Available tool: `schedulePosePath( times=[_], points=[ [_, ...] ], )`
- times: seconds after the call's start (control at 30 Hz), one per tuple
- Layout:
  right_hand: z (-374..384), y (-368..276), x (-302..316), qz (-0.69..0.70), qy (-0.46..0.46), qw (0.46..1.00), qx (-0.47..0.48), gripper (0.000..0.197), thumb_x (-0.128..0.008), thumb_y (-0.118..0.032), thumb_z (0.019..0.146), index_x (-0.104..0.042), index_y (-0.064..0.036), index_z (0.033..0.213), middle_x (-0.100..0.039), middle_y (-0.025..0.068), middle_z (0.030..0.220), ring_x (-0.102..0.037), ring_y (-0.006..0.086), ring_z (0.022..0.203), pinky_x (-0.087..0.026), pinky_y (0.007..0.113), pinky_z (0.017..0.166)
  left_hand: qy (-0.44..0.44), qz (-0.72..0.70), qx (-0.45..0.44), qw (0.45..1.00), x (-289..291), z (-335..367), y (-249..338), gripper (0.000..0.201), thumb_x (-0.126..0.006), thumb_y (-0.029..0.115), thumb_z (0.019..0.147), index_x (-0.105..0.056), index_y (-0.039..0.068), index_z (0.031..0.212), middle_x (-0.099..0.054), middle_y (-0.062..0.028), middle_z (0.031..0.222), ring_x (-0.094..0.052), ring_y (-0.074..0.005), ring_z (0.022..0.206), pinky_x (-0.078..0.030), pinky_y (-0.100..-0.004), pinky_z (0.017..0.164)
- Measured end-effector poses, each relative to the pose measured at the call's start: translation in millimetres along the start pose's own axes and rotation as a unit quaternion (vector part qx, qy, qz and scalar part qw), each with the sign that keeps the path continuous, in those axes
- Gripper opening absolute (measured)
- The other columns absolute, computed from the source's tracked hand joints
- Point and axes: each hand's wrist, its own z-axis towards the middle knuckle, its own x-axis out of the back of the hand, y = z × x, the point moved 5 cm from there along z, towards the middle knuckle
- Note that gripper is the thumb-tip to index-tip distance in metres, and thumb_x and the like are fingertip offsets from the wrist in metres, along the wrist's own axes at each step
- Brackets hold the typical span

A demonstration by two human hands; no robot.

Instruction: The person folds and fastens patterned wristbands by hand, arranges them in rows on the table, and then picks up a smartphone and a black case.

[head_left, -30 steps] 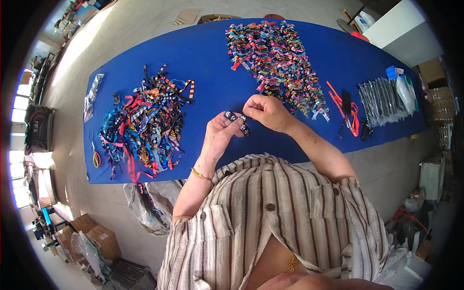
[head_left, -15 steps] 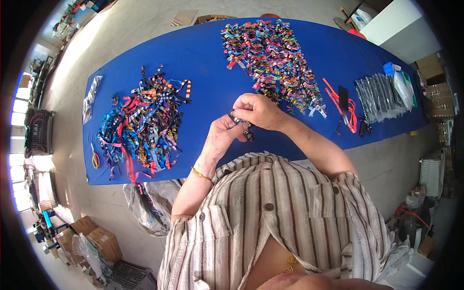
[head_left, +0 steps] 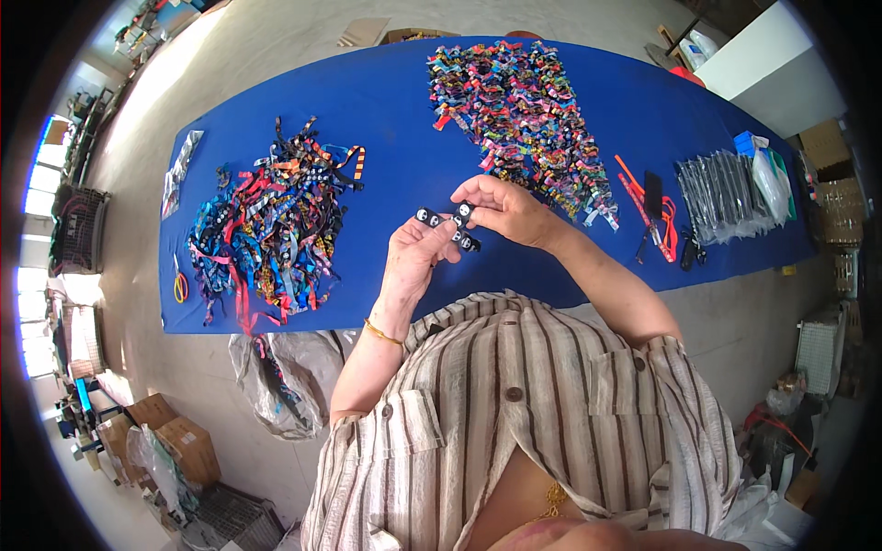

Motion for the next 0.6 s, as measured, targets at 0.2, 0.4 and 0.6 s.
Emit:
schedulePosePath(
  times=[0.2,0.4,0.6],
  points=[
    [0,15,-4,0.000,0.038,0.999,-0.003,0.020,-0.053,0.002,0.090,-0.060,0.0009,0.109,-0.066,0.0057,0.096,-0.062,0.0103,0.082,-0.052,0.027,0.076,-0.008,0.014,-0.020,1.000,-6,-5,-9,0.010,-0.068,0.013,0.091,-0.064,0.005,0.096,-0.066,-0.0019,0.069,-0.059,-0.0076,0.055,-0.033,-0.0184,0.048],
    [-3,2,-11,-0.094,0.156,0.981,0.064,0.018,-0.048,0.000,0.094,-0.060,0.0012,0.108,-0.064,0.0045,0.085,-0.060,0.0088,0.075,-0.051,0.025,0.069,-0.003,0.020,-0.064,0.998,-9,-8,-2,0.011,-0.067,0.013,0.092,-0.063,0.004,0.098,-0.066,-0.0040,0.069,-0.059,-0.0082,0.059,-0.034,-0.0194,0.052],
    [7,26,-25,0.004,0.130,0.992,0.004,0.019,-0.041,-0.009,0.099,-0.059,-0.0014,0.101,-0.060,0.0046,0.074,-0.057,0.0102,0.061,-0.047,0.027,0.056,-0.028,0.057,-0.092,0.994,-3,-5,5,0.016,-0.061,0.014,0.095,-0.060,-0.001,0.102,-0.069,-0.0103,0.083,-0.065,-0.0144,0.069,-0.049,-0.0241,0.065]
  ],
)
